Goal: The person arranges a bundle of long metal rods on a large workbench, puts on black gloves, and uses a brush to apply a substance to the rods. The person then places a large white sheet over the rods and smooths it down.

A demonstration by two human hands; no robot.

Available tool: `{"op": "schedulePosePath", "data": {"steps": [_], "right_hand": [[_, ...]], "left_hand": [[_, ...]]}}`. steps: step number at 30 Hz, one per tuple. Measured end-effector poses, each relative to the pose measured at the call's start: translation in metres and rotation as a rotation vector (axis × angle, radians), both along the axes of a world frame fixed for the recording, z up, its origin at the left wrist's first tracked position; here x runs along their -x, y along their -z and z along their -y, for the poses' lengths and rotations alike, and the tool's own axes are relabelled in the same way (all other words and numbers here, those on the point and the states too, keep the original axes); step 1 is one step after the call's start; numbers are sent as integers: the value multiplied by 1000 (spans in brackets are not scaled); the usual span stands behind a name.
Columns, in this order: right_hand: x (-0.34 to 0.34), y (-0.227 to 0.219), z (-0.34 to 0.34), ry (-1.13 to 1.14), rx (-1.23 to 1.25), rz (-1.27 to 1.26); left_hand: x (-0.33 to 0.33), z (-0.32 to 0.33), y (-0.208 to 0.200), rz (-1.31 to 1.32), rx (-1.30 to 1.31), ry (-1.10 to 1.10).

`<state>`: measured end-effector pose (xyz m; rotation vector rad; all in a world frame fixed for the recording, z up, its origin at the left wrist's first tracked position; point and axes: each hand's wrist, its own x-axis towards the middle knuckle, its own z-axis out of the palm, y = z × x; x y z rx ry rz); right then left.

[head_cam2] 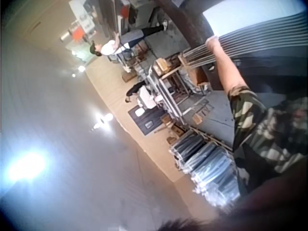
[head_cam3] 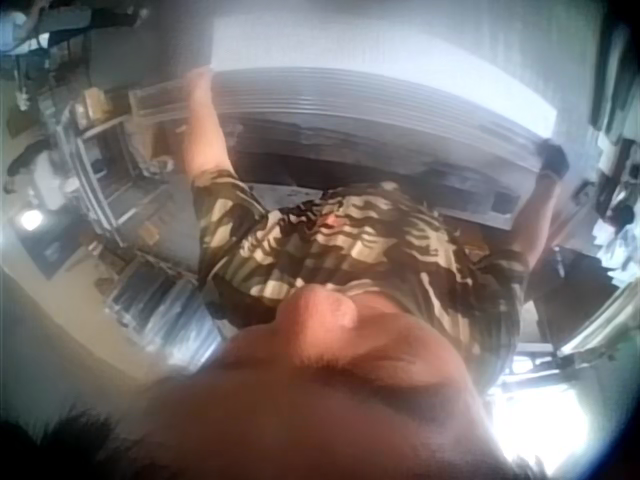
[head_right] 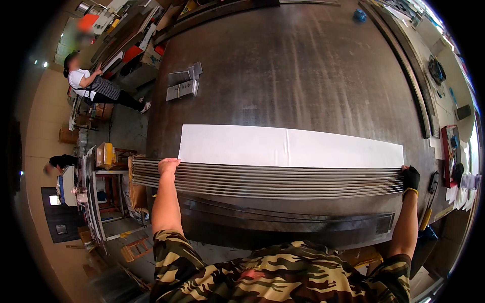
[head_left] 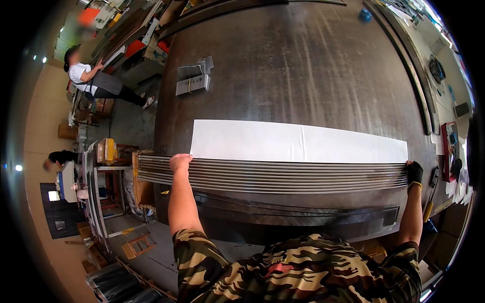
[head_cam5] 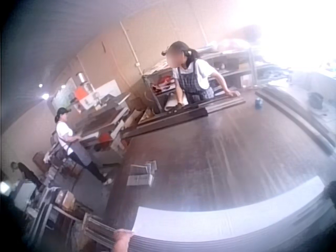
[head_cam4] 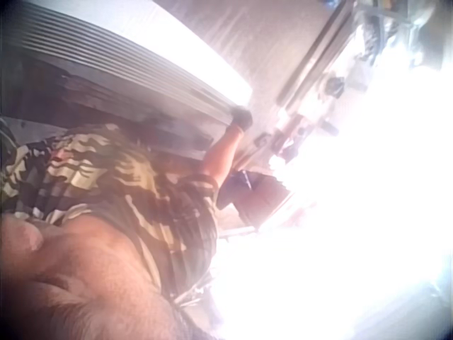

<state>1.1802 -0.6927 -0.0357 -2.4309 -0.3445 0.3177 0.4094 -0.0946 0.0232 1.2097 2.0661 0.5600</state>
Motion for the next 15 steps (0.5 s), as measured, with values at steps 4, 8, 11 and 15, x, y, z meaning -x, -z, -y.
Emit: {"op": "schedulePosePath", "data": {"steps": [4, 8, 11, 15], "right_hand": [[3, -2, -11, -59, 103, 46], [-13, 16, -2, -97, 407, 177], [-25, 20, 80, -290, 1070, 528], [59, -45, 41, 513, 97, 298]], "left_hand": [[21, 0, -4, 84, 22, -66], [43, -13, 10, 59, -156, -52], [0, 2, 33, 139, -335, -66], [33, 103, -39, -161, -701, 432]]}}
